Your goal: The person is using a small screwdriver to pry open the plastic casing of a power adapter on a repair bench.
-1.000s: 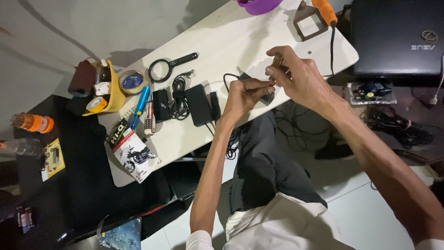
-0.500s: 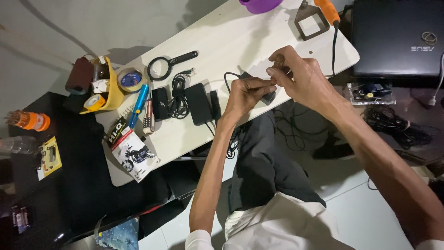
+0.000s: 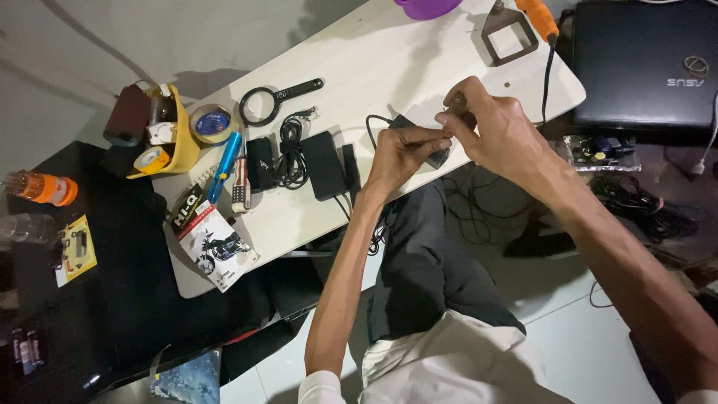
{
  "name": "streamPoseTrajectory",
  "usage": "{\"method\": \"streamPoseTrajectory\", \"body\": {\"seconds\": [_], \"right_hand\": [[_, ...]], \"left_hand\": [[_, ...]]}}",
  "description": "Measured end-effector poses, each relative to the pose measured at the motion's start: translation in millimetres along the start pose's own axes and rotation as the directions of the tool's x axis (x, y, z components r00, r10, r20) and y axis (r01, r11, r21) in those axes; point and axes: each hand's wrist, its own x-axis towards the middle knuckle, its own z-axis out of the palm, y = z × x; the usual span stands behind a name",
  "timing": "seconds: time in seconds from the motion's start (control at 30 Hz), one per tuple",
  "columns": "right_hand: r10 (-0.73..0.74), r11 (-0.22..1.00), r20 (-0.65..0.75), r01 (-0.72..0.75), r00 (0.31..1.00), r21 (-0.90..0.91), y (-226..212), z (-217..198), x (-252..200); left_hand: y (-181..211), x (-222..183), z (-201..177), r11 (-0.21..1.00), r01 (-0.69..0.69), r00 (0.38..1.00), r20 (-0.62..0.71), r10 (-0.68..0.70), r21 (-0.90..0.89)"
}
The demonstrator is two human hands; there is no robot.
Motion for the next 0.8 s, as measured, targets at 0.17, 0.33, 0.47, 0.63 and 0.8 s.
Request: {"method": "streamPoseTrajectory", "body": {"seconds": [0.17,0.33,0.47,0.63,0.8], "right_hand": [[0.002,1.0,0.009,-0.002,1.0,-0.012,-10.1,-3.9,-0.9],[-0.02,0.998,0.023,0.021,1.0,-0.058,-13.3,-3.2,-0.7],[0.003,0.995,0.037,0.001,0.999,-0.097,-15.2,-2.2,-1.3],[-0.004,0.994,0.04,0.008,0.999,-0.11,-14.3,-0.7,-1.1],[0.004,0.997,0.055,0.001,0.998,-0.083,-6.5,-0.6,0.0]], "left_hand": [[-0.3,-2.9,-0.7,1.0,0.013,1.0,-0.019,-0.014,-0.023],[6.4,-4.5,-0.3,1.0,-0.007,0.999,-0.035,0.007,-0.013],[6.0,-6.7,-1.5,1.0,-0.011,1.0,-0.028,0.01,-0.022],[2.5,-6.9,-0.5,0.999,-0.001,1.0,-0.029,0.0,-0.041],[2.8,-6.3,-1.6,0.999,-0.012,1.0,-0.026,0.011,-0.046]]}}
